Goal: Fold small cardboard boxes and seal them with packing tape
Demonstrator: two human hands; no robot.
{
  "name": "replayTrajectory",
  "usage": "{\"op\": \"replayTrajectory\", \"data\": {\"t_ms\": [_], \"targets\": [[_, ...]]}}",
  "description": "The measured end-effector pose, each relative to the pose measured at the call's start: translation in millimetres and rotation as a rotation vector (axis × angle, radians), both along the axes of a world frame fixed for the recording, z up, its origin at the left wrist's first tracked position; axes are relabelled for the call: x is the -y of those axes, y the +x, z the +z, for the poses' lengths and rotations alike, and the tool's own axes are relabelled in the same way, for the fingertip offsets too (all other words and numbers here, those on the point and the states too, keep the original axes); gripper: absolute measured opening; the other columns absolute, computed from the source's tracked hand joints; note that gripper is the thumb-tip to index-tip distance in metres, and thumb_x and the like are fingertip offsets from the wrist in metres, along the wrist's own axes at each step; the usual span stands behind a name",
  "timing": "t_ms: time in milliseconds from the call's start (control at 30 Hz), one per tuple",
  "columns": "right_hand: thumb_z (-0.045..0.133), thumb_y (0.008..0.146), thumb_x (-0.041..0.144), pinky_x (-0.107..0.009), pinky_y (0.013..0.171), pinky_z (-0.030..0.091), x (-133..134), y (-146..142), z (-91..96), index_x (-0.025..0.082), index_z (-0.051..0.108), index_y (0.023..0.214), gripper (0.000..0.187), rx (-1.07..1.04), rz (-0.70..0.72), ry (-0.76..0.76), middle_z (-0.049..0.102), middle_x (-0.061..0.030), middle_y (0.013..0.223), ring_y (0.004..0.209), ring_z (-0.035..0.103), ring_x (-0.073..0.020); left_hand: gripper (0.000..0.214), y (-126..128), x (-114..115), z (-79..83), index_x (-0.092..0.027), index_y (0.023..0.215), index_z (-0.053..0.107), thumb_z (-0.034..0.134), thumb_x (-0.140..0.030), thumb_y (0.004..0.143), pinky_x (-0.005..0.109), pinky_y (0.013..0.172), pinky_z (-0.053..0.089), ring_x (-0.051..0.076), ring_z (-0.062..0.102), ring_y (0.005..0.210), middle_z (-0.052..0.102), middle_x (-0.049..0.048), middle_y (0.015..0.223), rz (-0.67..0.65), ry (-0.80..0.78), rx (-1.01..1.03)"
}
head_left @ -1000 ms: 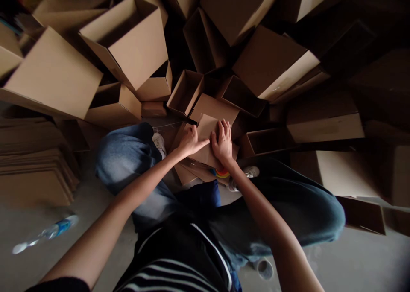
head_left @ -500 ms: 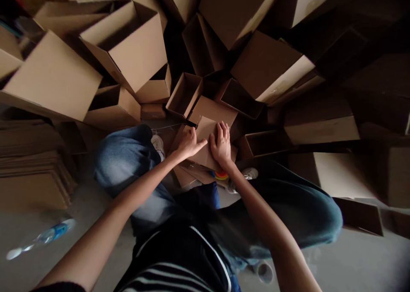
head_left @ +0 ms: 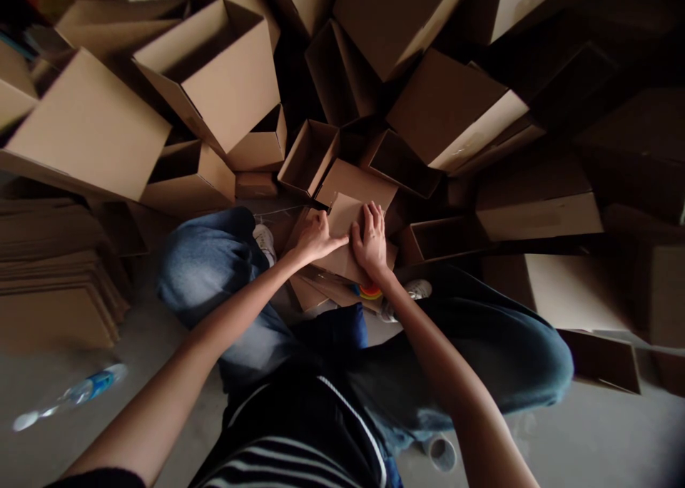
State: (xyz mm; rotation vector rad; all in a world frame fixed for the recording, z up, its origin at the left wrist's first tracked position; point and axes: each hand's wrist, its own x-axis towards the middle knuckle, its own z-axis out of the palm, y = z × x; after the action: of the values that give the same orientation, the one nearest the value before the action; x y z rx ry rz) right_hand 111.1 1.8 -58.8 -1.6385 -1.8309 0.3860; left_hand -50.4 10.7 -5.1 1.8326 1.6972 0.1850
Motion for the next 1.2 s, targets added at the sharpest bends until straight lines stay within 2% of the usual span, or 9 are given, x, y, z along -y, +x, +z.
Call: {"op": "replayTrajectory", "data": {"t_ms": [167, 367, 567, 733, 933, 1200], "targets": [[0.033, 0.101, 0.039, -0.057, 0.122, 0.026, 0, 0, 1.2, 0.011, 0.038, 0.15, 0.057, 0.011, 0.002, -0.014, 0.036, -0.019, 0.158, 0.153, 0.022, -0.0299, 0.081, 2, 1, -4.8, -0.005, 0.139, 0.035, 0.065, -0.057, 0.085, 0.039, 0.1, 0.046, 0.036, 0.054, 0.13, 0.05, 0.0278, 0.14, 0.002, 0.037, -0.039], [0.035, 0.1, 0.037, -0.057, 0.123, 0.026, 0, -1, 2.5, 0.01, 0.037, 0.151, 0.058, 0.015, -0.002, -0.027, 0.035, -0.0196, 0.158, 0.153, 0.021, -0.0291, 0.075, 3, 1, -10.5, -0.002, 0.144, 0.031, 0.054, -0.051, 0.093, 0.04, 0.104, 0.043, 0.036, 0.049, 0.135, 0.051, 0.029, 0.141, 0.005, 0.051, -0.066], [0.035, 0.1, 0.038, -0.056, 0.123, 0.026, 0, -1, 2.7, 0.009, 0.039, 0.149, 0.057, -0.004, -0.002, -0.021, 0.036, -0.0196, 0.158, 0.153, 0.021, -0.0292, 0.062, 2, 0, -0.3, -0.009, 0.131, 0.042, 0.059, -0.051, 0.089, 0.038, 0.101, 0.046, 0.035, 0.055, 0.128, 0.055, 0.0247, 0.136, 0.017, 0.003, -0.023], [0.036, 0.1, 0.038, -0.06, 0.121, 0.027, 0, -1, 1.6, 0.013, 0.038, 0.15, 0.056, -0.017, -0.005, -0.009, 0.036, -0.0189, 0.158, 0.152, 0.022, -0.0297, 0.071, 0, 0, 4.6, -0.009, 0.132, 0.041, 0.066, -0.055, 0.084, 0.038, 0.099, 0.047, 0.035, 0.055, 0.128, 0.054, 0.0248, 0.136, 0.011, -0.016, -0.009], [0.034, 0.1, 0.039, -0.058, 0.122, 0.027, 0, 0, 1.9, 0.011, 0.038, 0.15, 0.057, 0.004, 0.001, -0.014, 0.035, -0.0191, 0.158, 0.152, 0.022, -0.0294, 0.087, 2, 2, -5.6, -0.002, 0.144, 0.032, 0.063, -0.059, 0.085, 0.038, 0.101, 0.045, 0.037, 0.053, 0.131, 0.05, 0.0289, 0.141, 0.007, 0.028, -0.045], [0.034, 0.1, 0.038, -0.059, 0.122, 0.026, 0, -1, 3.1, 0.013, 0.036, 0.151, 0.057, -0.001, 0.007, -0.029, 0.035, -0.019, 0.159, 0.153, 0.021, -0.0298, 0.088, 5, 4, -11.8, 0.001, 0.149, 0.026, 0.055, -0.059, 0.092, 0.039, 0.102, 0.045, 0.037, 0.054, 0.131, 0.048, 0.0302, 0.145, 0.019, 0.046, -0.107]]}}
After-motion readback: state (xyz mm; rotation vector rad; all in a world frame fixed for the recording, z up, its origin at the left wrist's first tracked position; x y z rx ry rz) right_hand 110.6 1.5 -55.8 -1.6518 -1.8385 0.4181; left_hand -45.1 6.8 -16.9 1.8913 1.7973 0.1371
